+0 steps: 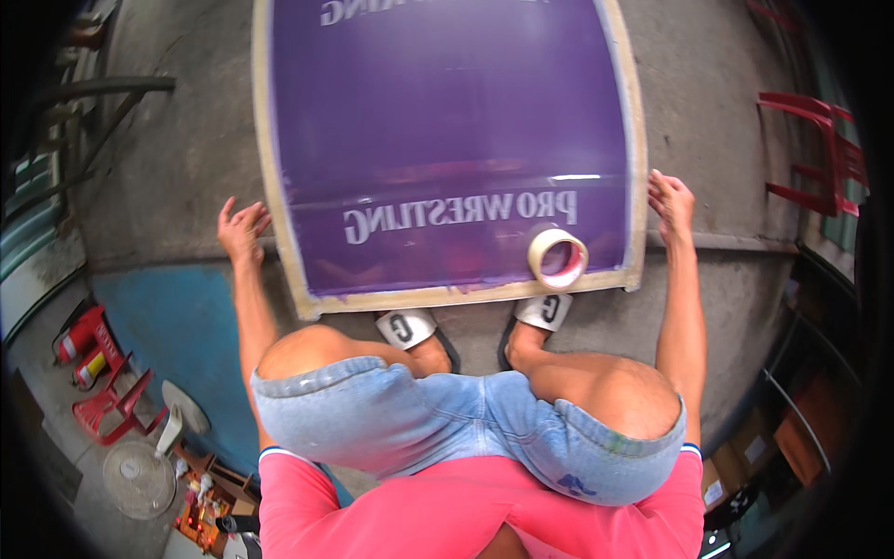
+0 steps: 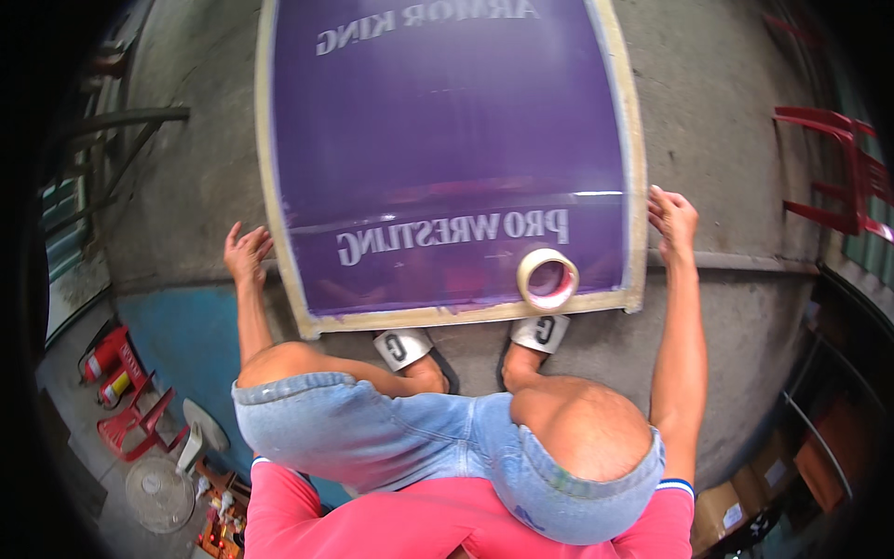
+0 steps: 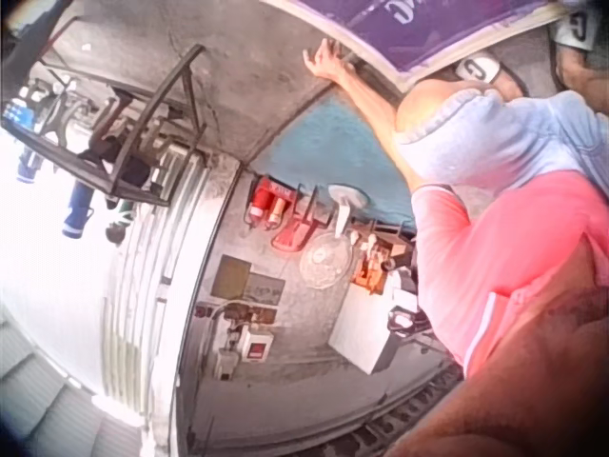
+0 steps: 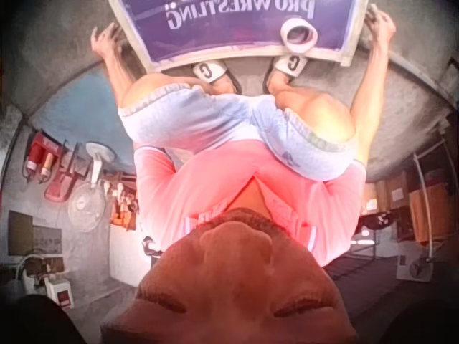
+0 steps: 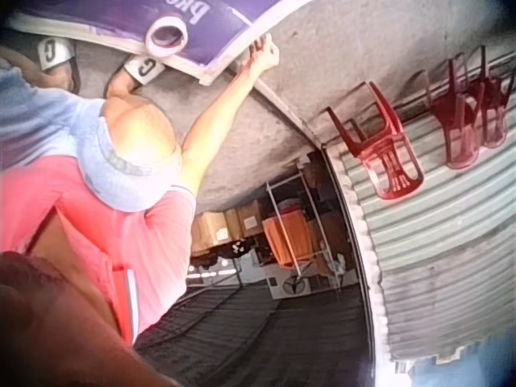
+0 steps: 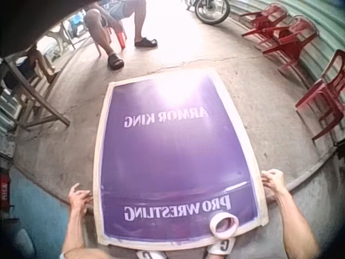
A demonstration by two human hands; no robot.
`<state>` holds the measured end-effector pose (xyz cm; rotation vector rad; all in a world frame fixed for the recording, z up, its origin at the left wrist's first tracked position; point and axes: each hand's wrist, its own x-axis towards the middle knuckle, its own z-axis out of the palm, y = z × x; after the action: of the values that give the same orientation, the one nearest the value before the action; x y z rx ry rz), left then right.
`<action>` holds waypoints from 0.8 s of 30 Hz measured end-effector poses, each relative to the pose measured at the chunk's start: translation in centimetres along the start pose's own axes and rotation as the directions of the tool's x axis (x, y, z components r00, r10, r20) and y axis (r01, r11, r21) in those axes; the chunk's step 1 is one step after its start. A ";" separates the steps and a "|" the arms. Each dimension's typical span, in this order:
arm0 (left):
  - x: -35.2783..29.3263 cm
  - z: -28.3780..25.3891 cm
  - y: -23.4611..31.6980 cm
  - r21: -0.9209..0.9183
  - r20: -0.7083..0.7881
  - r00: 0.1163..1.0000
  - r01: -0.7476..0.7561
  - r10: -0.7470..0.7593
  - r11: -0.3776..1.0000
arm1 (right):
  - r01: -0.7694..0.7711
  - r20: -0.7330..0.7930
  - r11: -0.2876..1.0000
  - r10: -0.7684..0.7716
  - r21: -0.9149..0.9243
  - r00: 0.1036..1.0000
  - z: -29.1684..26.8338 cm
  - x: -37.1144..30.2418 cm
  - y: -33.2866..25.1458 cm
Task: The person picks up a purple wrestling sign and places it on the floor. They then use clear packing tape to secure the sign's surface, applying multiple strips across the board and smoothing them down by hand.
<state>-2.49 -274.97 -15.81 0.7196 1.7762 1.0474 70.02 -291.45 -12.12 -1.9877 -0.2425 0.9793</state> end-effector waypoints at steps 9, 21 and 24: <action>0.4 0.2 0.0 0.028 0.027 0.999 0.041 -0.041 0.999 | -0.013 -0.004 1.000 0.014 0.023 1.000 0.0 0.2 0.0; 1.6 -1.1 -0.9 0.079 0.015 0.999 0.049 -0.050 0.996 | 0.020 -0.041 0.997 -0.024 -0.079 0.999 0.4 1.5 1.9; 0.7 0.2 -0.2 0.218 -0.097 0.995 0.029 -0.008 0.976 | 0.021 -0.049 0.999 -0.023 -0.043 0.999 0.6 0.9 1.6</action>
<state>-2.54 -274.46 -16.35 0.7964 1.9990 0.8944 69.83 -291.60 -14.04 -2.0411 -0.2593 0.9169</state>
